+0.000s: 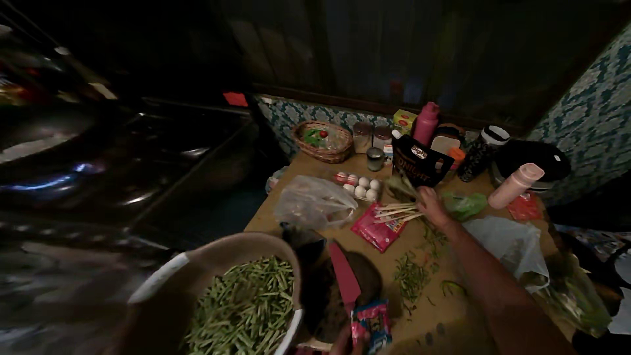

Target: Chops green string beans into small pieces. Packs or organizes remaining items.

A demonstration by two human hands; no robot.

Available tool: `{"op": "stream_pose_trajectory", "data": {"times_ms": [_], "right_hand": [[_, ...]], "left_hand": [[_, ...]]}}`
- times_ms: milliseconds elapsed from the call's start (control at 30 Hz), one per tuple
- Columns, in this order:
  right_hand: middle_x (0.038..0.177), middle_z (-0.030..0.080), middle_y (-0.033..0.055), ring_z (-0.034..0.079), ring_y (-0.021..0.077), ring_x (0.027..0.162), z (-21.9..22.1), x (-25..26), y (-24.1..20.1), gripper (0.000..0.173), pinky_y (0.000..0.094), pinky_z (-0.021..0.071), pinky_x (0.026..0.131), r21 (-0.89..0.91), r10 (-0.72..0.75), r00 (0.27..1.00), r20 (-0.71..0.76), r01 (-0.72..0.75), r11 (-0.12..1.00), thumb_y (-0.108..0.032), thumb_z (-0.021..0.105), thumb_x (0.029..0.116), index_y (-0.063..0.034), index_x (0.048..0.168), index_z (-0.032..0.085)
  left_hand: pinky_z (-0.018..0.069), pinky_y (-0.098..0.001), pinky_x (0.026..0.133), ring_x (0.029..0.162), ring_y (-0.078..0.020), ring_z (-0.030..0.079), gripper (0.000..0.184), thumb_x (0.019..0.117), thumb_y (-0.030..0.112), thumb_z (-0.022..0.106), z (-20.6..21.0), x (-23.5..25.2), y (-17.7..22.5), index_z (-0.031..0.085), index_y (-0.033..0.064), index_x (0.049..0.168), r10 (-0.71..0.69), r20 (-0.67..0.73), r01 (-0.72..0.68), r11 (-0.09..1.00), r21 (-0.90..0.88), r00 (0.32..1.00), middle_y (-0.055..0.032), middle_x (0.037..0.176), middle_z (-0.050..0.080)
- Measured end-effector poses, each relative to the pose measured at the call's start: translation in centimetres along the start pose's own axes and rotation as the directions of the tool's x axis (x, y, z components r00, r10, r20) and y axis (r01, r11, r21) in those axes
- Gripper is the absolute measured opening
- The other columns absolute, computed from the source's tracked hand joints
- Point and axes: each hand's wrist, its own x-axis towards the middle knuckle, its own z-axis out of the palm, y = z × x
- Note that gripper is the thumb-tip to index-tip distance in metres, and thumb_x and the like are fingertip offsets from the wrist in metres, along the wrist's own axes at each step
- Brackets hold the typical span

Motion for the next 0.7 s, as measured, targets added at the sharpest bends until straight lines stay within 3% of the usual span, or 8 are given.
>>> {"op": "stream_pose_trajectory", "data": {"times_ms": [67,133,233,367,433,500,567,700], "right_hand": [[0.124,0.064,0.0290,0.065,0.0421,0.115,-4.4,-1.4,-2.3,0.039,0.0572,0.0510,0.100,0.111,-0.001,0.999,-0.047,0.006,0.994,-0.018,0.051,0.1075,0.0060,0.138,0.051],[0.106,0.067,0.0304,0.069,0.0440,0.095,-9.0,-3.7,-4.6,0.038,0.0596,0.0548,0.085,0.122,-0.042,0.993,-0.112,0.055,0.991,-0.016,0.051,0.1079,0.0063,0.138,0.048],[0.097,0.066,0.0278,0.068,0.0407,0.083,-16.4,-8.8,-8.0,0.036,0.0584,0.0551,0.076,0.021,-0.099,0.962,-0.256,0.108,0.994,-0.015,0.049,0.1085,0.0074,0.137,0.048],[0.091,0.064,0.0153,0.063,0.0149,0.073,-25.0,-16.5,-9.1,0.035,0.0365,0.0559,0.070,-0.127,-0.192,0.864,-0.466,0.149,0.981,-0.019,0.048,0.1066,0.0069,0.131,0.049],[0.092,0.061,0.0026,0.058,-0.0037,0.075,-28.3,-20.6,-9.0,0.033,0.0189,0.0529,0.071,-0.166,-0.223,0.812,-0.539,0.157,0.974,-0.021,0.046,0.1063,0.0032,0.129,0.050],[0.089,0.057,-0.0075,0.055,-0.0095,0.074,-30.8,-24.3,-8.0,0.028,0.0131,0.0514,0.068,-0.141,-0.248,0.796,-0.553,0.205,0.969,-0.023,0.045,0.1066,-0.0038,0.127,0.050],[0.081,0.057,-0.0091,0.055,-0.0045,0.065,-32.5,-28.0,-6.4,0.026,0.0168,0.0516,0.058,-0.105,-0.224,0.824,-0.521,0.198,0.975,-0.029,0.049,0.1061,-0.0117,0.124,0.054],[0.074,0.058,0.0078,0.057,0.0165,0.060,-32.1,-32.3,-12.1,0.021,0.0363,0.0498,0.054,-0.286,0.081,0.939,-0.335,-0.184,0.940,-0.008,0.053,0.1015,0.0025,0.120,0.055]], "left_hand": [[0.0641,-0.0356,0.073,0.079,-0.0164,0.072,0.027,0.1029,0.008,0.057,0.4,1.9,1.3,0.056,-0.0074,0.125,-0.015,-0.024,0.014,0.999,-0.032,1.000,-0.0121,0.098,0.069],[0.0642,-0.0350,0.068,0.076,-0.0172,0.073,0.026,0.1037,0.010,0.057,1.1,4.6,2.7,0.058,-0.0044,0.125,-0.007,-0.031,0.006,0.999,-0.047,1.000,-0.0123,0.098,0.070],[0.0645,-0.0350,0.072,0.082,-0.0176,0.073,0.028,0.1051,0.011,0.056,2.6,9.2,4.9,0.057,-0.0043,0.129,0.048,-0.010,-0.048,0.998,-0.050,0.999,-0.0147,0.106,0.068],[0.0623,-0.0379,0.073,0.088,-0.0221,0.070,0.042,0.1052,0.009,0.056,5.0,15.4,6.7,0.044,-0.0045,0.143,0.091,0.010,-0.090,0.995,-0.046,0.996,-0.0214,0.116,0.063],[0.0591,-0.0410,0.085,0.101,-0.0264,0.068,0.051,0.1054,0.014,0.057,5.9,18.2,7.2,0.039,-0.0051,0.149,0.126,0.032,-0.128,0.989,0.078,0.992,-0.0258,0.126,0.061],[0.0468,-0.0490,0.109,0.131,-0.0377,0.056,0.066,0.1055,0.025,0.059,6.5,19.7,8.3,0.029,-0.0063,0.156,0.232,0.072,-0.243,0.934,0.261,0.970,-0.0319,0.146,0.050],[0.0346,-0.0531,0.119,0.143,-0.0447,0.042,0.066,0.1069,0.025,0.054,7.5,19.8,10.4,0.027,-0.0115,0.155,0.437,0.072,-0.437,0.845,0.308,0.897,-0.0368,0.154,0.038],[0.0523,-0.0342,0.100,0.113,-0.0171,0.063,0.044,0.1096,0.020,0.042,8.6,16.5,17.5,0.044,-0.0121,0.140,0.677,-0.043,-0.672,0.735,0.088,0.735,-0.0228,0.130,0.060]]}}
